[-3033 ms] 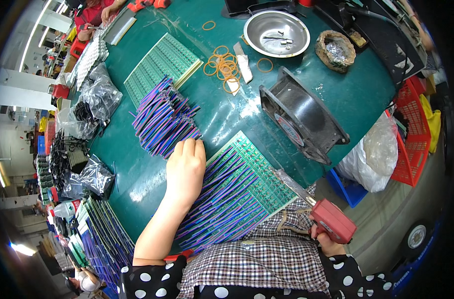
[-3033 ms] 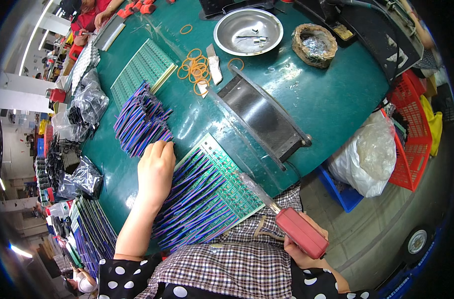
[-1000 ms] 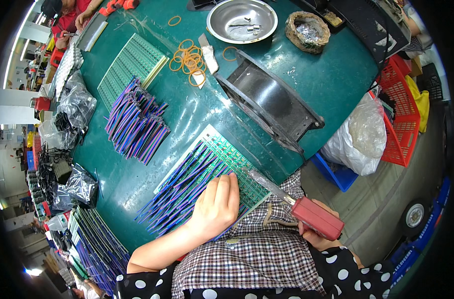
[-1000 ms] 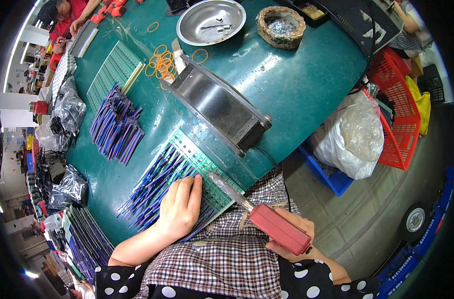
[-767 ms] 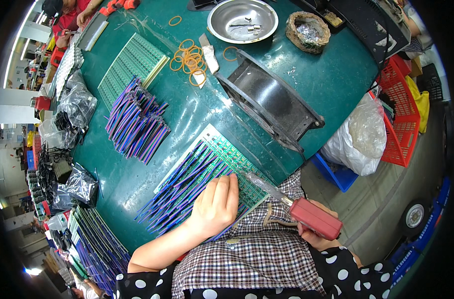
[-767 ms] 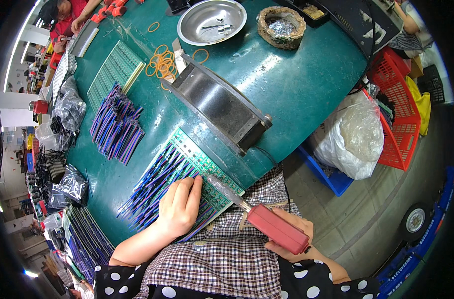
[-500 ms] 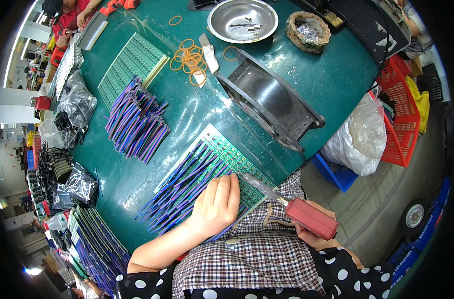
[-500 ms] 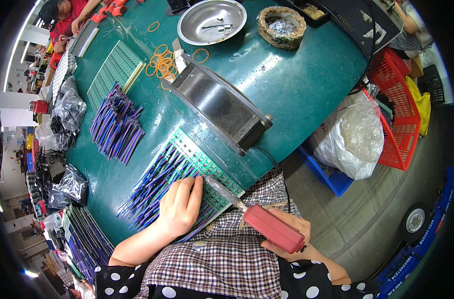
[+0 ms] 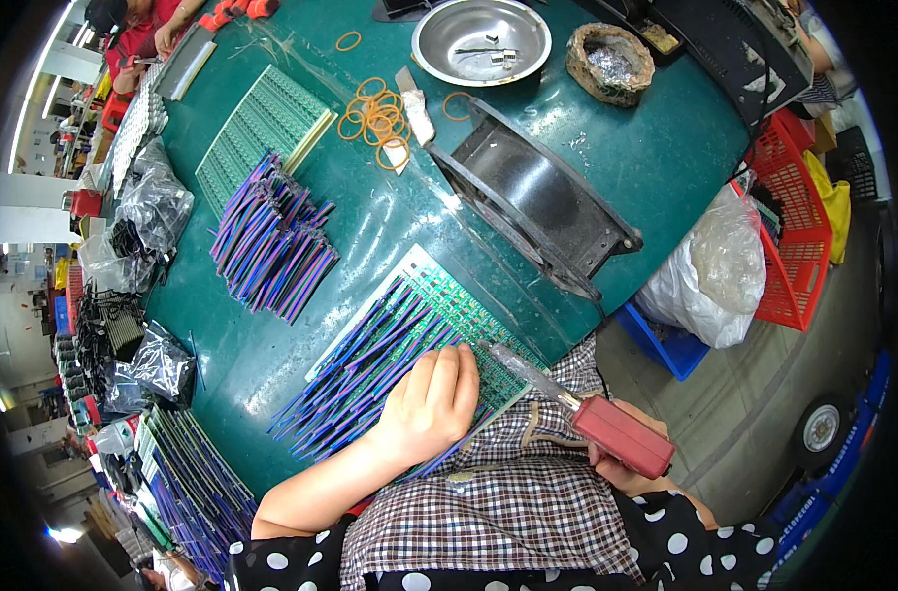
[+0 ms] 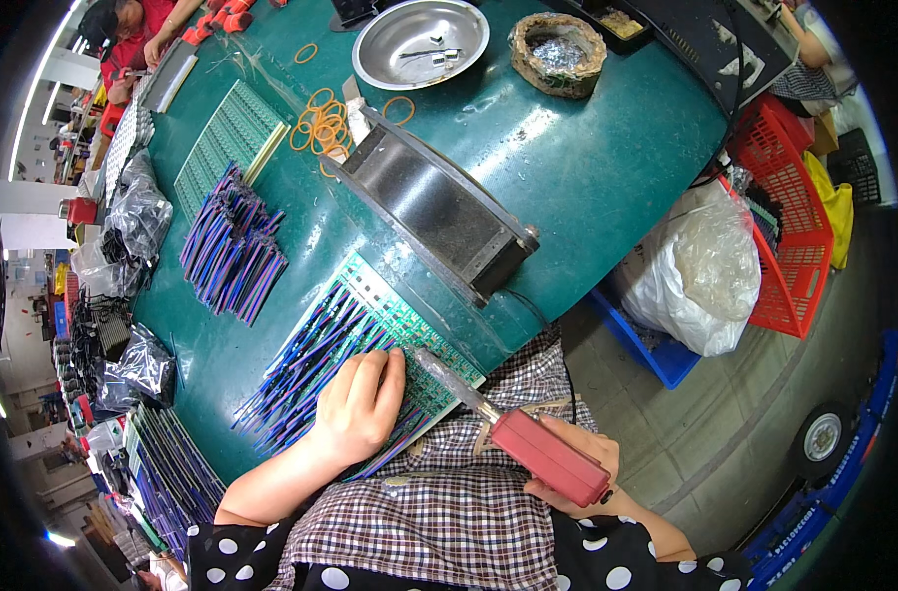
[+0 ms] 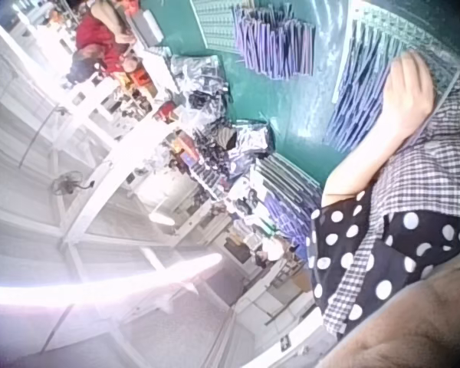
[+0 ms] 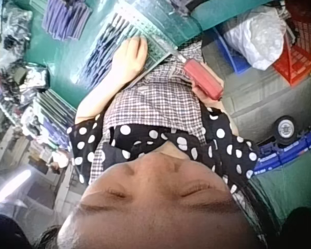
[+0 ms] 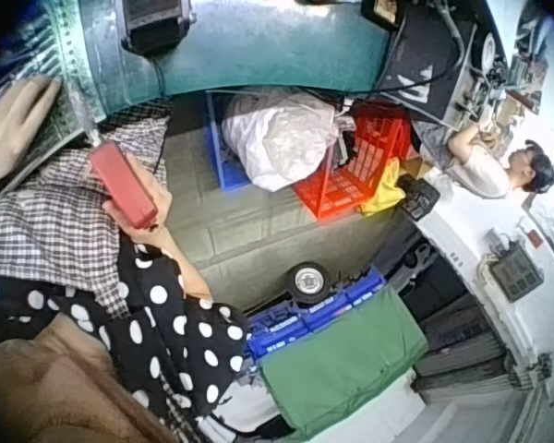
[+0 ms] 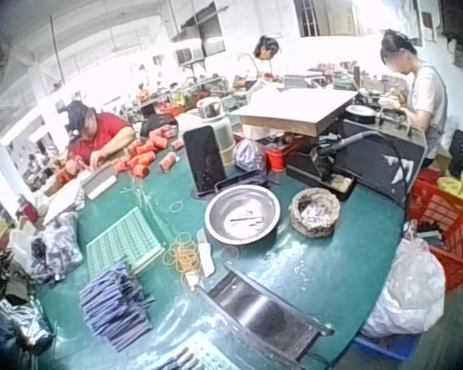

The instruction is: The person solders wires onto a circuit board by positioning the wire bundles by hand and attaching them with a soldering iron.

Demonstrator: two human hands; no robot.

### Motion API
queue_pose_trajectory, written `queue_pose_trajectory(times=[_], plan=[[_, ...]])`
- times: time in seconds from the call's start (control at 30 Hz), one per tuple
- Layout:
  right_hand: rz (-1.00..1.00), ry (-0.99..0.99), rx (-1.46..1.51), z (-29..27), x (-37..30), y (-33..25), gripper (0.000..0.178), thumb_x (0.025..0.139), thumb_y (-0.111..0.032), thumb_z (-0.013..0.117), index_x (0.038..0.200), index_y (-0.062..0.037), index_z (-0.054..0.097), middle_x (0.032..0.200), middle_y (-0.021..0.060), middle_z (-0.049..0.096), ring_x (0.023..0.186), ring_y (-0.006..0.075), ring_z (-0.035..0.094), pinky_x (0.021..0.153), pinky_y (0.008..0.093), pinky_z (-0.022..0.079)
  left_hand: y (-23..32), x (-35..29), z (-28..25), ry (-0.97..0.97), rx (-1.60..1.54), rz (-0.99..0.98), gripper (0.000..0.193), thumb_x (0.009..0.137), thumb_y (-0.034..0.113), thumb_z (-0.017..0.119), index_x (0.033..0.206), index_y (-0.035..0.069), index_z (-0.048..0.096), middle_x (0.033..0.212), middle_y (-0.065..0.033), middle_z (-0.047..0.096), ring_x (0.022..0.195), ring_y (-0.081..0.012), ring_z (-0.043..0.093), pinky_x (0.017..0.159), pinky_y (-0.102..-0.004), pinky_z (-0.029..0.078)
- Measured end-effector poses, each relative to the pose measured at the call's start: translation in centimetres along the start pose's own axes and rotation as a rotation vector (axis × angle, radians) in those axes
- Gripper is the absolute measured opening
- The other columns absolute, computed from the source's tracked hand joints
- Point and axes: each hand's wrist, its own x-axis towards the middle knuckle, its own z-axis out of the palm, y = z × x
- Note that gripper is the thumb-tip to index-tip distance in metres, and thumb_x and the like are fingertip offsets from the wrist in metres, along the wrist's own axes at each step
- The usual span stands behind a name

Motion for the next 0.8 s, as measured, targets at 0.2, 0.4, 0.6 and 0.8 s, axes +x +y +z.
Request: queue_pose_trajectory(times=[0.2,0.4,0.6,0.8], plan=[[-0.212,0.017,-0.133,0.0,1.4,-0.4,0.045,0.076,-0.02,0.077,0.108,0.0056,0.06,0.083,0.0075,0.068,0.07,0.0145,0.065,0.067,0.03,0.053,-0.1,0.1,-0.1,0.0,0.007,0.015,0.024,0.074,0.007,0.062,0.095,-0.005,0.064,0.088,-0.0115,0.061,0.075,-0.0186,0.061,0.06,-0.0224,0.05],[-0.333,-0.096,-0.311,-0.5,1.3,-0.6,0.07,0.067,-0.03,0.085,0.117,0.0097,0.055,0.107,0.0206,0.065,0.084,0.0289,0.07,0.071,0.0322,0.056,0.2,0.0,-0.2,-0.031,-0.004,-0.009,0.03,0.071,0.004,0.064,0.099,-0.006,0.064,0.091,-0.0131,0.059,0.078,-0.0211,0.061,0.062,-0.0259,0.052],[-0.208,0.079,-0.171,0.2,1.9,-1.3,0.029,0.069,-0.008,0.074,0.096,-0.0019,0.067,0.093,0.0146,0.067,0.079,0.0271,0.068,0.07,0.0322,0.054,0.1,0.1,-0.3,-0.026,-0.004,0.0,0.03,0.071,0.005,0.064,0.099,-0.006,0.064,0.092,-0.0128,0.059,0.078,-0.0205,0.061,0.063,-0.0254,0.052],[-0.262,0.012,-0.284,0.0,1.7,-1.3,0.031,0.07,-0.012,0.075,0.097,-0.0006,0.067,0.094,0.0127,0.066,0.075,0.0213,0.067,0.068,0.028,0.052,0.1,0.1,-0.3,-0.026,0.0,-0.002,0.029,0.072,0.006,0.064,0.099,-0.006,0.064,0.093,-0.013,0.06,0.078,-0.0206,0.061,0.063,-0.0252,0.052]])
